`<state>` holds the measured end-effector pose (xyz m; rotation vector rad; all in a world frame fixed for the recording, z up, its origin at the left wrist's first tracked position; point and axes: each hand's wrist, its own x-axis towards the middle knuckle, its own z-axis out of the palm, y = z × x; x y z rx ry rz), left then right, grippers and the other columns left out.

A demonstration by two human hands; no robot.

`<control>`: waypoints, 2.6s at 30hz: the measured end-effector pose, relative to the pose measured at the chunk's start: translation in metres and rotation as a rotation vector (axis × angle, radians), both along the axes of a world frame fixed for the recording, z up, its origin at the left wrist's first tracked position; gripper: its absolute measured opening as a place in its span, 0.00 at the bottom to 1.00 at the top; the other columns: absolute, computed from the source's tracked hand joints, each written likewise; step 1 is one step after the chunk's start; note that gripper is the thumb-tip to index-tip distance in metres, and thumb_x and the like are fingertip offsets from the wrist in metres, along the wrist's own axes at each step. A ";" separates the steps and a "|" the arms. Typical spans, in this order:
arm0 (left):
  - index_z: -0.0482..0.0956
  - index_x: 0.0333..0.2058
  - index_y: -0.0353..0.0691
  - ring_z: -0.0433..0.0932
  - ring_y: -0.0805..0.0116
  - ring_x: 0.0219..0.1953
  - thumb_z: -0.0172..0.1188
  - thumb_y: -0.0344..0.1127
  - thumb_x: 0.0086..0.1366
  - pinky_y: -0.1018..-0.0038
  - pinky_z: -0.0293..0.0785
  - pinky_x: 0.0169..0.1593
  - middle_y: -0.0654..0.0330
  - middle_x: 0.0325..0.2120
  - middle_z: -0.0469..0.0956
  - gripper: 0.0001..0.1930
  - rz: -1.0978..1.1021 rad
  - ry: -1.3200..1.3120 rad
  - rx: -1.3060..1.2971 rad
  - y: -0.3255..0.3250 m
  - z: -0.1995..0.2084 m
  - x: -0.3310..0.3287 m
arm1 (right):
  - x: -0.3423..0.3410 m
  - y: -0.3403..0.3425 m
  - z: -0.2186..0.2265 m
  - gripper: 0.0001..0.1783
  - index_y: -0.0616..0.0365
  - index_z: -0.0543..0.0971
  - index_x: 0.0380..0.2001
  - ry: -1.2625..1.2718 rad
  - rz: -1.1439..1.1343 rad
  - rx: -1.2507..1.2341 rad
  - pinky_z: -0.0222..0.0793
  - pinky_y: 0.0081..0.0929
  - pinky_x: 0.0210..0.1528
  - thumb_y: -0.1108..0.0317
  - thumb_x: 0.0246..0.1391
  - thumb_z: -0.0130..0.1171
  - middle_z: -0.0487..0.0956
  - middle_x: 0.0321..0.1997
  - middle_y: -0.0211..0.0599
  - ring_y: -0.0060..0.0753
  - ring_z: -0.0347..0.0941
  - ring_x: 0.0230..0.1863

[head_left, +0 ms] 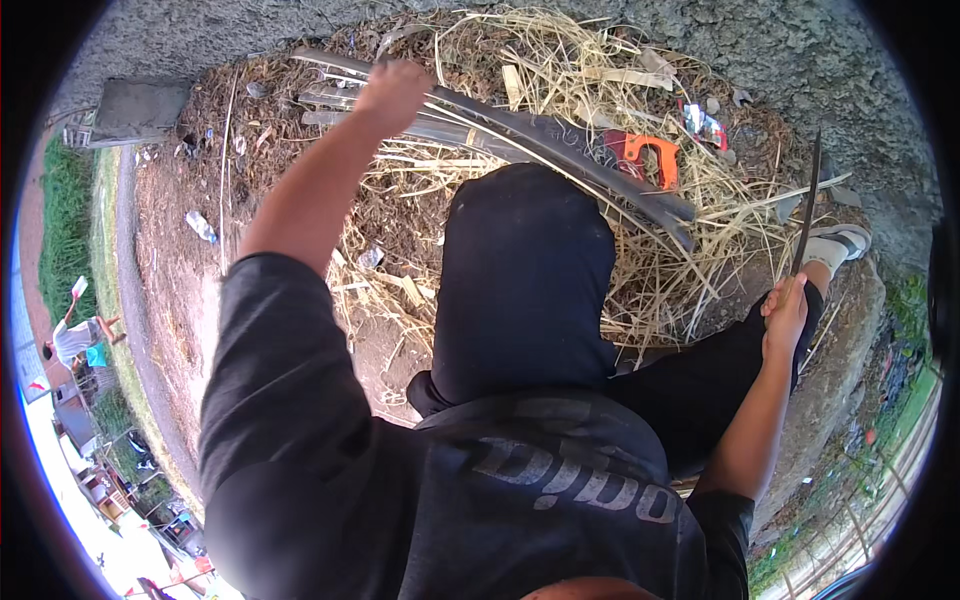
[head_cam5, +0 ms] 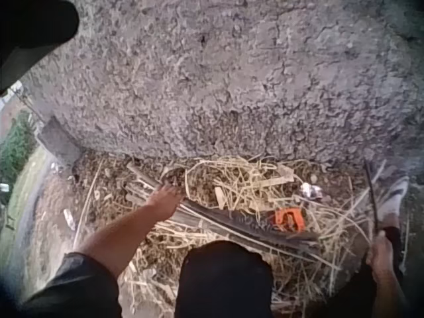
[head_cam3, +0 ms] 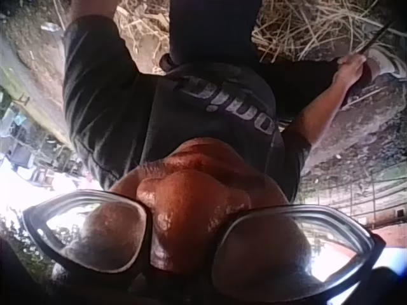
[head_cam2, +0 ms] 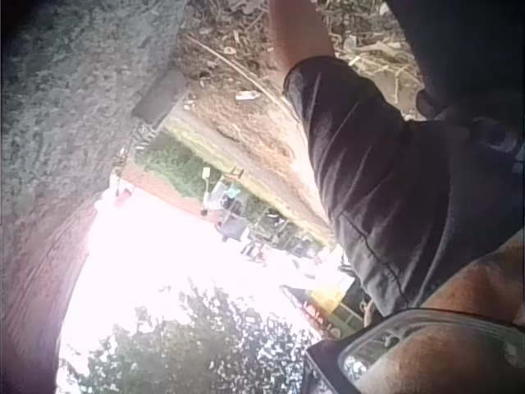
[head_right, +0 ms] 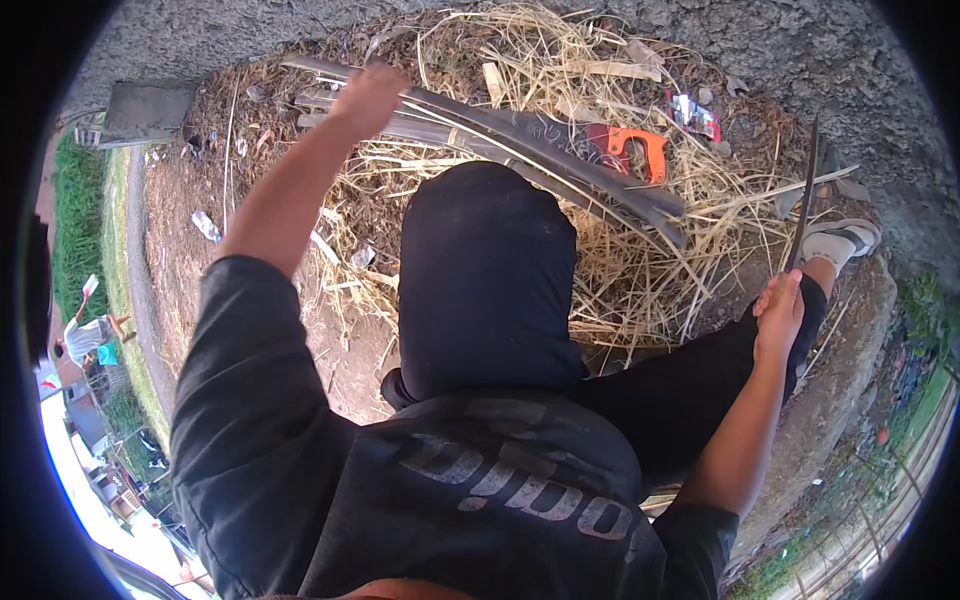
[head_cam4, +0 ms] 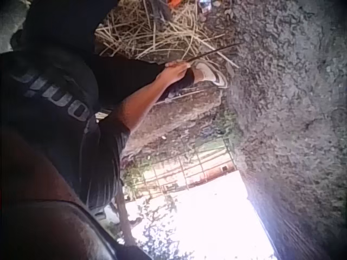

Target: Shaving and smoothing the surface of a bamboo strip using a machete.

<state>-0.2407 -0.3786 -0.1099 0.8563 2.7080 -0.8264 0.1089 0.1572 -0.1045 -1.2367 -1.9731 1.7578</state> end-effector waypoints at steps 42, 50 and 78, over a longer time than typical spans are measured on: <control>0.70 0.59 0.48 0.68 0.57 0.60 0.64 0.47 0.59 0.58 0.66 0.60 0.58 0.55 0.70 0.30 0.015 -0.284 0.259 0.042 -0.093 0.057 | -0.002 -0.013 -0.013 0.29 0.55 0.69 0.29 -0.021 -0.059 -0.161 0.58 0.21 0.24 0.38 0.65 0.46 0.62 0.18 0.25 0.20 0.58 0.19; 0.69 0.60 0.48 0.70 0.59 0.59 0.59 0.43 0.63 0.61 0.67 0.59 0.59 0.55 0.72 0.26 -0.021 -0.187 0.302 0.023 -0.114 0.054 | -0.002 -0.012 -0.012 0.29 0.54 0.69 0.30 -0.019 -0.053 -0.165 0.57 0.21 0.24 0.37 0.64 0.45 0.62 0.18 0.24 0.20 0.57 0.19; 0.77 0.49 0.51 0.72 0.59 0.57 0.59 0.37 0.61 0.60 0.66 0.61 0.62 0.48 0.75 0.16 -0.077 -0.276 0.352 0.005 -0.106 0.051 | -0.003 -0.016 -0.015 0.29 0.55 0.69 0.30 -0.029 -0.048 -0.173 0.58 0.21 0.25 0.38 0.65 0.45 0.63 0.18 0.25 0.19 0.59 0.20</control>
